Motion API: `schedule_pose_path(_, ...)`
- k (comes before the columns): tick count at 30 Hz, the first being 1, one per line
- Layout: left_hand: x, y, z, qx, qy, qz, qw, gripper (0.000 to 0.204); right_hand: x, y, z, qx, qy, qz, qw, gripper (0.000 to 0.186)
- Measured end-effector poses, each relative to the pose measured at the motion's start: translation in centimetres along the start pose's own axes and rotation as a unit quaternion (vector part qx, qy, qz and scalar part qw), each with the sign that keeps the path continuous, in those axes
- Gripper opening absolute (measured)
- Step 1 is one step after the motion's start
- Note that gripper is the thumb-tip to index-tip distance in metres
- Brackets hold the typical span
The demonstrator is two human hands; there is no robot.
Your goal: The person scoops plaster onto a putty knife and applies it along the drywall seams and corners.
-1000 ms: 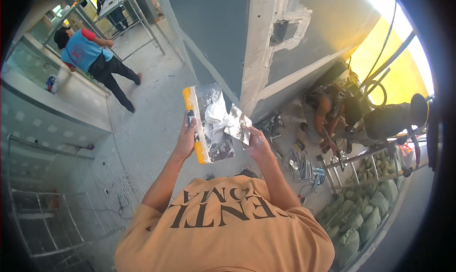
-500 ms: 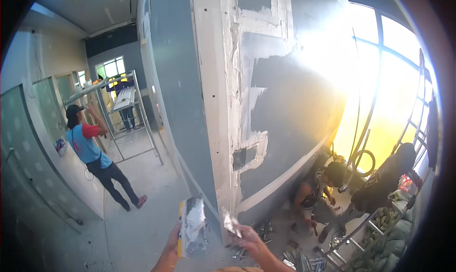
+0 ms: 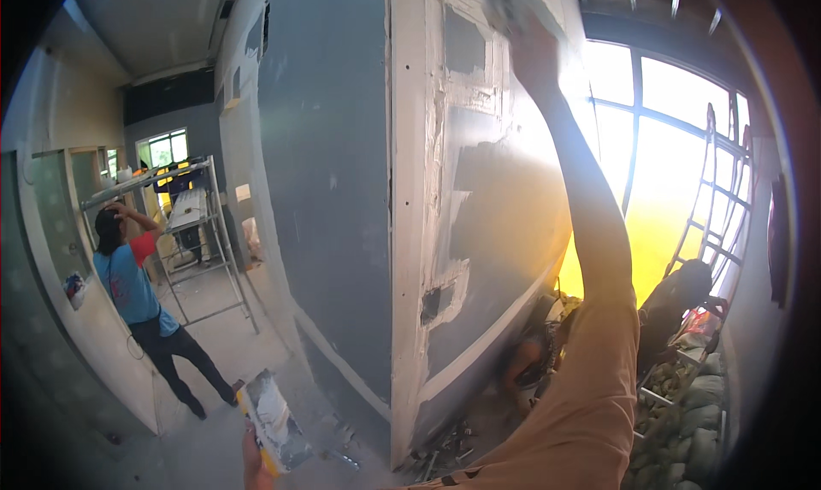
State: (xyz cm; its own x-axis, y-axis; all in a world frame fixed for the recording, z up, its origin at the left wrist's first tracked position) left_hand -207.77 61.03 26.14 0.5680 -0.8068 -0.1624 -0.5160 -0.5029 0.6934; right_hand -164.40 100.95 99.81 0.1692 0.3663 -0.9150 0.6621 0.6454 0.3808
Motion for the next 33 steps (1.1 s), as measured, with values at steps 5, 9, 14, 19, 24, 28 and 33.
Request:
schedule_pose_path(5,0.8,0.7,7.9,0.005,0.027,-0.032,0.999,0.052,-15.2,-1.8,-8.1,-0.036,0.049,-0.032,0.998,0.03)
schedule_pose_path(9,-0.7,2.2,7.6,0.013,0.031,-0.013,0.999,0.052,-21.2,0.3,-10.2,-0.066,0.057,-0.052,0.995,0.029)
schedule_pose_path(14,-2.6,4.3,7.4,0.017,0.027,0.002,0.999,0.052,-25.1,1.2,-11.6,-0.034,0.095,-0.035,0.994,0.028)
schedule_pose_path(19,-4.5,5.4,6.7,0.017,0.019,0.02,0.999,0.051,-26.3,2.0,-15.0,-0.008,0.037,-0.117,0.992,0.03)
schedule_pose_path(24,-5.6,5.0,6.3,0.014,0.011,0.032,0.999,0.051,-21.8,-0.6,-14.6,-0.095,0.112,-0.059,0.987,0.034)
schedule_pose_path(28,-6.1,4.0,6.3,0.011,-0.005,0.039,0.999,0.051,-16.6,-1.8,-12.6,-0.081,0.133,-0.009,0.988,0.037)
schedule_pose_path(33,-5.1,3.2,5.4,0.01,-0.017,0.027,0.999,0.051,-10.7,-7.1,-9.9,-0.134,0.058,-0.06,0.988,0.039)
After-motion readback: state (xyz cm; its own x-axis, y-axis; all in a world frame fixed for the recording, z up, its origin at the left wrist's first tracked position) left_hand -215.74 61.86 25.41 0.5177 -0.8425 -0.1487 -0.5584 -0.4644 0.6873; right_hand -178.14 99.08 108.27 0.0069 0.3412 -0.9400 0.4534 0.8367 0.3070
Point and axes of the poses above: each hand's wrist, its own x-axis away from the middle knuckle, its own z-axis out of the back of the hand, y = z × x, the point moved 10 cm from there along -x, towards the middle knuckle, and after that the axes turned 15 degrees about -y, right-handed, at the moved point
